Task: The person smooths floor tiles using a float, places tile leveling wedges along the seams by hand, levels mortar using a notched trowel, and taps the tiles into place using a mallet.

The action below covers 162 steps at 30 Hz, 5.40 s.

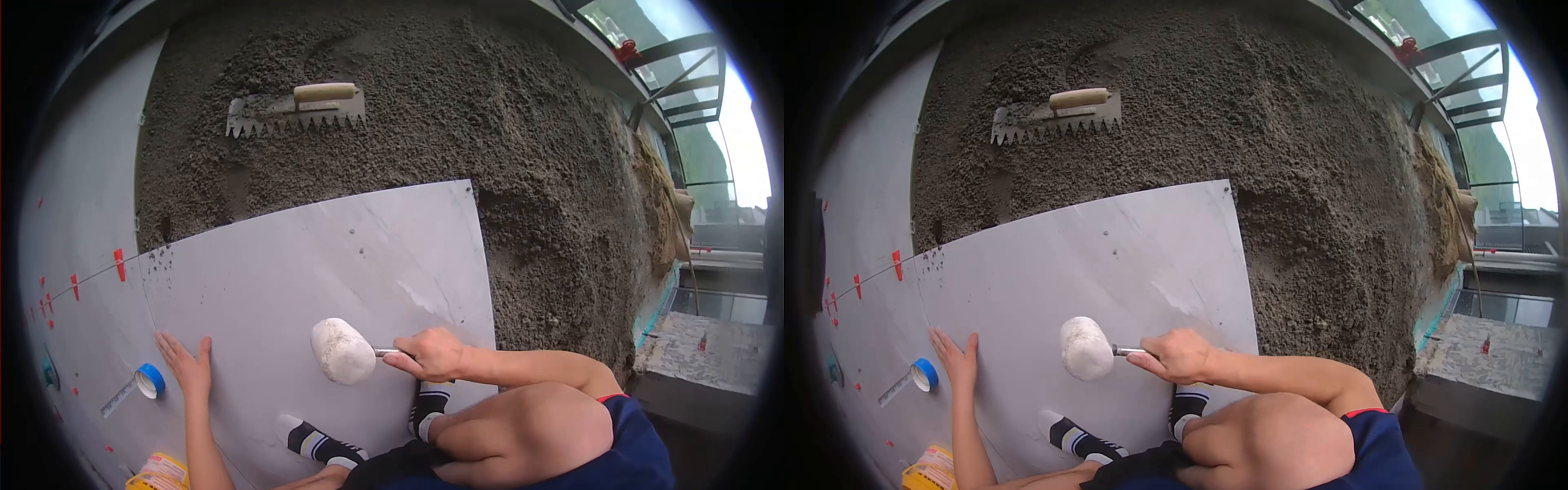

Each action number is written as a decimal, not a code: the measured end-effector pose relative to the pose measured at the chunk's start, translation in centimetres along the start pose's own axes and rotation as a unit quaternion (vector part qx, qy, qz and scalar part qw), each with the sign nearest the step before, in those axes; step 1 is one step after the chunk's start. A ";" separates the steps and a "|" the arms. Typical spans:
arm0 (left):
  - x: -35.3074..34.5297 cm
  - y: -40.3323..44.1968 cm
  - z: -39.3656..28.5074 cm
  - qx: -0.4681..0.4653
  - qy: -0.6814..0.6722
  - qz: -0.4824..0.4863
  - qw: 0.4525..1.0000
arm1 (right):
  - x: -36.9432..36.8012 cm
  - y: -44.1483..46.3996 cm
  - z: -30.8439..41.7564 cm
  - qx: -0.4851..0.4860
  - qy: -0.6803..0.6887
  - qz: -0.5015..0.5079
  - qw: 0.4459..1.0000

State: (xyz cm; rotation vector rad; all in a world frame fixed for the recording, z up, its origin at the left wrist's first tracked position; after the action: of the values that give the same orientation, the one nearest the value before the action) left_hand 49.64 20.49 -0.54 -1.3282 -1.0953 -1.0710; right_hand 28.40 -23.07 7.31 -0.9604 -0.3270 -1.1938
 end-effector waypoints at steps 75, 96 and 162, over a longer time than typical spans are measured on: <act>2.4 8.9 -9.0 0.103 -0.082 -0.150 0.980 | -2.4 3.3 -0.2 -0.104 0.023 -0.020 0.994; 0.9 1.6 -5.0 0.033 -0.014 -0.168 0.985 | -0.2 -2.6 0.9 0.130 0.101 -0.071 0.984; 0.2 2.4 -10.0 -0.115 -0.015 -0.135 0.984 | -7.5 8.6 5.2 0.436 -0.092 -0.088 0.891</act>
State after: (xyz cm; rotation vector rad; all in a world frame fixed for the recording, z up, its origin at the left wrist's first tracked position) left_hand 51.88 10.48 -0.36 -1.4049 -1.2273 -1.4158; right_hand 34.53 -13.92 1.34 -0.2457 -1.0209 -0.9519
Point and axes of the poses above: each hand's wrist, its own y-axis towards the middle knuckle, its own x-axis out of the back of the hand, z = x × y, the point moved 7 cm from there along y, towards the middle knuckle, and after that the axes turned 6 degrees about -z, right-handed, at the moved point
